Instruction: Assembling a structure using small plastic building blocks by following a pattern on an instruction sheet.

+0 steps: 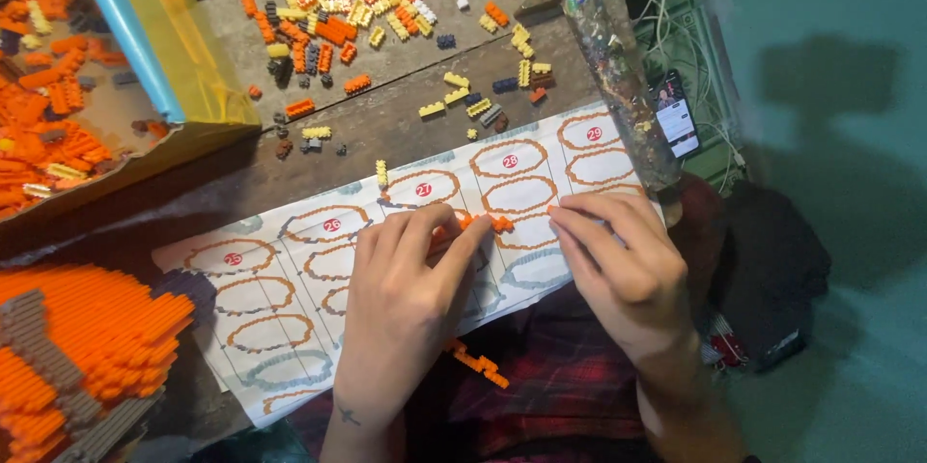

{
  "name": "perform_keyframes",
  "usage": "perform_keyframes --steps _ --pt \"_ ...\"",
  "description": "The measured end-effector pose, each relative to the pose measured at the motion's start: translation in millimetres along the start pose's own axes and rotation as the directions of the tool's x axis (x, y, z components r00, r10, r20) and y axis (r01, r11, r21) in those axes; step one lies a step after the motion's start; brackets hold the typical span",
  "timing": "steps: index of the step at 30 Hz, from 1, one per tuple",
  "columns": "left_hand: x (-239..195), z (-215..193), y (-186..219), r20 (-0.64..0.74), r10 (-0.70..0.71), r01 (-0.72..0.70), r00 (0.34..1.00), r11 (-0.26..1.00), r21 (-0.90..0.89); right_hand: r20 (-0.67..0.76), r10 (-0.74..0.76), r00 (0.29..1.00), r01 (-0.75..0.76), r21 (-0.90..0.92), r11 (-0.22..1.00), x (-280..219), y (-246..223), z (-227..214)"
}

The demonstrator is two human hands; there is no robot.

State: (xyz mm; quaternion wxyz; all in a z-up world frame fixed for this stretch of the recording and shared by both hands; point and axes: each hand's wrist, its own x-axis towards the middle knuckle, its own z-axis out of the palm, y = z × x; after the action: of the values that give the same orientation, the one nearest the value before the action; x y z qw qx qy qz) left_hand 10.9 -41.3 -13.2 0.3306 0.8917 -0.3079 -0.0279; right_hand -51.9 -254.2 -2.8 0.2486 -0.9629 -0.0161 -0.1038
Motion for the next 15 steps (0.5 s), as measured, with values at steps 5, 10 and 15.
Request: perform_keyframes --steps 5,10,15 --pt "0 0 -1 0.036 -0.011 0.011 0.999 1.000 0.004 -0.028 0.043 0.999 -0.043 0.007 0.999 0 -6 4" --pt "0 -1 0 0.054 -0.021 0.022 0.998 1.000 -0.010 -0.027 0.093 0.995 -0.094 -0.016 0.995 -1 -11 7" --pt "1 -3 0 0.071 -0.030 0.032 0.997 0.999 -0.034 -0.037 0.092 0.995 -0.093 -0.010 0.996 0 -12 9"
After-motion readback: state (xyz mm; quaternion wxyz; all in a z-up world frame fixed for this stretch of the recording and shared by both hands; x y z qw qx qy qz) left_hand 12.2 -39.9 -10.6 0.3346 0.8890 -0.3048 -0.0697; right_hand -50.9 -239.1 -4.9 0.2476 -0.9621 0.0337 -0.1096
